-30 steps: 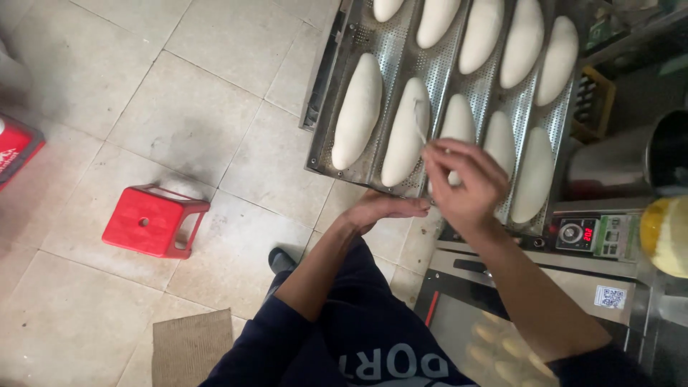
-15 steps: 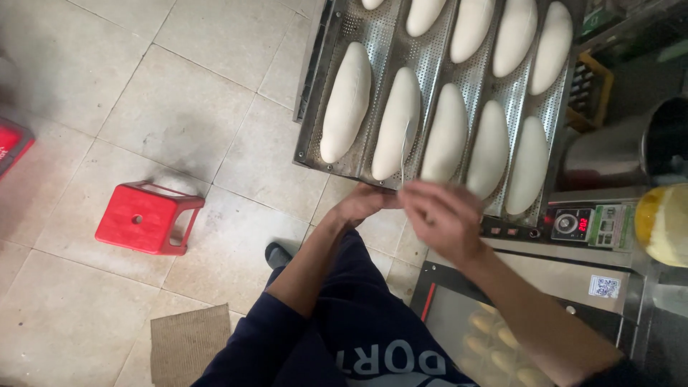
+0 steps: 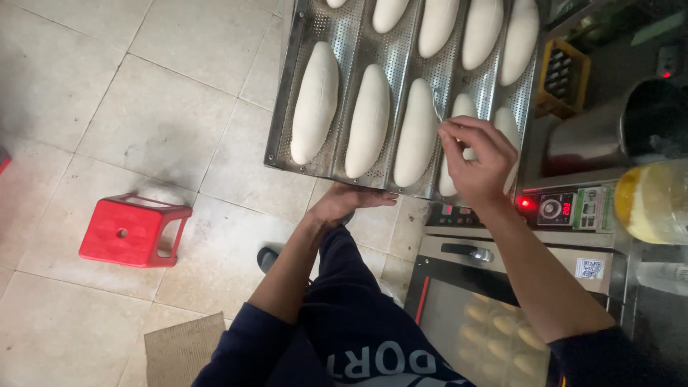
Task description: Scoring bread dough with a small blade on baking trays before putting them in the oven
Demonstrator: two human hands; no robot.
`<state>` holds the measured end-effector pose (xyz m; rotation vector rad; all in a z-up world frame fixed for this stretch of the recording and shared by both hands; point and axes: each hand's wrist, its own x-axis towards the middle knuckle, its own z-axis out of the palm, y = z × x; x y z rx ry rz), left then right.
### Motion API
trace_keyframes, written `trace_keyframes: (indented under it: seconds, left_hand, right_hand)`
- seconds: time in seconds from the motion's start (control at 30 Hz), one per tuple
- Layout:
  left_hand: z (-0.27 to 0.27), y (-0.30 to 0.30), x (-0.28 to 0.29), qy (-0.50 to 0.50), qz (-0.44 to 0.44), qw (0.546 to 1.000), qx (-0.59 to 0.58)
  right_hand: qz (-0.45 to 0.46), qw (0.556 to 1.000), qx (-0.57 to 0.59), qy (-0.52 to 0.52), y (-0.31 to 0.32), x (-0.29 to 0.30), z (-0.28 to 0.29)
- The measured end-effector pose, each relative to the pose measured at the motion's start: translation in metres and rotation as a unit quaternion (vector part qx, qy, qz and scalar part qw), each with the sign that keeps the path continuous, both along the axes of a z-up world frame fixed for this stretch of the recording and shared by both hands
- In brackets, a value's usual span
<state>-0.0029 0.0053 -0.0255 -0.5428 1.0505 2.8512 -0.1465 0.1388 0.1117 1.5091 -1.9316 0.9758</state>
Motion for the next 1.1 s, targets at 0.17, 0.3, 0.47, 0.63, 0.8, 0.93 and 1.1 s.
trace_keyframes:
  seconds: [0.17,0.3,0.47,0.63,0.8,0.93,1.1]
  left_hand:
    - [-0.007,0.003,-0.004,-0.011,0.015,0.995,0.096]
    - [-0.008,0.0,0.0,-0.004,0.0,0.999,0.043]
    - [0.018,-0.016,0.011,-0.026,-0.023,0.999,0.019]
    - [0.025,-0.024,0.017,-0.033,-0.026,0.999,-0.03]
    - [0.013,-0.02,0.017,-0.037,-0.039,0.998,-0.041]
    - [0.019,-0.022,0.019,-0.047,-0.047,0.996,-0.059]
    - [0.013,-0.023,0.021,-0.049,-0.053,0.995,-0.07]
  right_hand:
    - [0.024,1.0,0.016,-0.013,0.011,0.004,-0.014]
    - [0.016,0.995,0.084,0.056,0.064,0.053,-0.046]
    - [0.009,0.981,0.132,0.141,0.118,0.079,-0.036]
    - [-0.064,0.998,0.022,0.007,0.095,0.001,-0.025]
    - [-0.059,0.998,0.028,-0.007,0.073,-0.007,-0.009]
    - [-0.054,0.997,0.045,0.028,0.072,-0.008,-0.01]
    - [-0.047,0.993,0.087,0.066,0.119,0.031,-0.051]
